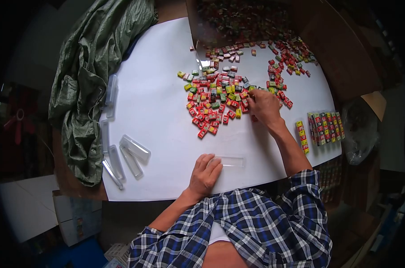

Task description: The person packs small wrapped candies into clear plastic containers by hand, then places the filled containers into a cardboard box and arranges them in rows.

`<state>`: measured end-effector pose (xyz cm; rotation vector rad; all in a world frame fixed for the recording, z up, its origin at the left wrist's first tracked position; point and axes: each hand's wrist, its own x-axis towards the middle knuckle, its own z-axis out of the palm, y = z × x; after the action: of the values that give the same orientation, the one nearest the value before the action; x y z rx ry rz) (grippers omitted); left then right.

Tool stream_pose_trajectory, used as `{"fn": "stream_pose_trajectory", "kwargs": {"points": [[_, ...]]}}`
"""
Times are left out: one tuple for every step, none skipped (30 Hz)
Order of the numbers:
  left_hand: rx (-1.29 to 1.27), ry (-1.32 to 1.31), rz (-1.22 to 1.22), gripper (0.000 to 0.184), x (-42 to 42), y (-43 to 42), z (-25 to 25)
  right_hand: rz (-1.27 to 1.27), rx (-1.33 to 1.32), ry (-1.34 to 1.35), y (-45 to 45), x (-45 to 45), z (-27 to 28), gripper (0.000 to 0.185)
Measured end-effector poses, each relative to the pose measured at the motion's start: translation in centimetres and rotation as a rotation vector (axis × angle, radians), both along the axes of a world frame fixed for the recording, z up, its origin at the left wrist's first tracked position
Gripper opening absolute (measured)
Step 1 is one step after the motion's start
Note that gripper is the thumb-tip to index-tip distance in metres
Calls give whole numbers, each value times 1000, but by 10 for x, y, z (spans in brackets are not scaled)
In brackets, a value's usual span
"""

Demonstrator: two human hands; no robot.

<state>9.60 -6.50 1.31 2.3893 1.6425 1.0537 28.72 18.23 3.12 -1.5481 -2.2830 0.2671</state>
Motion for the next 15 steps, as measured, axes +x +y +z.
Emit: {"fn": "stream_pose_trajectory", "kwargs": {"points": [[-29, 17, -41, 16, 3, -1, -2, 32, 30, 17, 1, 2, -1, 14], [-34, 10, -34, 16, 5, -3, -3, 66, 58, 33, 0, 3, -2, 13], [-42, 18, -38, 16, 5, -3, -6, 76, 52, 28, -3, 5, -3, 13], [-48, 26, -38, 15, 5, -1, -9, 147, 87, 102, -8, 8, -4, 13], [-55, 33, -35, 15, 6, 1, -10, 220, 118, 177, -16, 9, -2, 13], [-63, 23, -21, 15, 5, 4, -12, 292, 146, 252, -25, 11, 0, 13], [-62, 44, -53, 15, 3, 10, -13, 305, 135, 243, -36, 13, 2, 13], [-60, 64, -84, 16, 0, 17, -14, 350, 64, 270, -48, 17, 4, 15], [-56, 85, -117, 17, -1, 24, -14, 393, -5, 298, -59, 20, 7, 17], [-58, 77, -106, 17, -1, 34, -15, 434, -73, 326, -67, 22, 9, 19], [-33, 75, -142, 15, 0, 45, -15, 442, -79, 320, -72, 25, 11, 19], [-11, 74, -179, 14, 1, 52, -15, 439, -95, 315, -78, 29, 11, 18], [8, 73, -217, 13, 2, 52, -15, 434, -113, 310, -84, 33, 11, 17], [0, 68, -214, 13, 3, 49, -13, 426, -129, 307, -89, 35, 11, 16], [21, 21, -184, 15, 4, 46, -10, 422, -138, 305, -95, 36, 11, 16]]}}
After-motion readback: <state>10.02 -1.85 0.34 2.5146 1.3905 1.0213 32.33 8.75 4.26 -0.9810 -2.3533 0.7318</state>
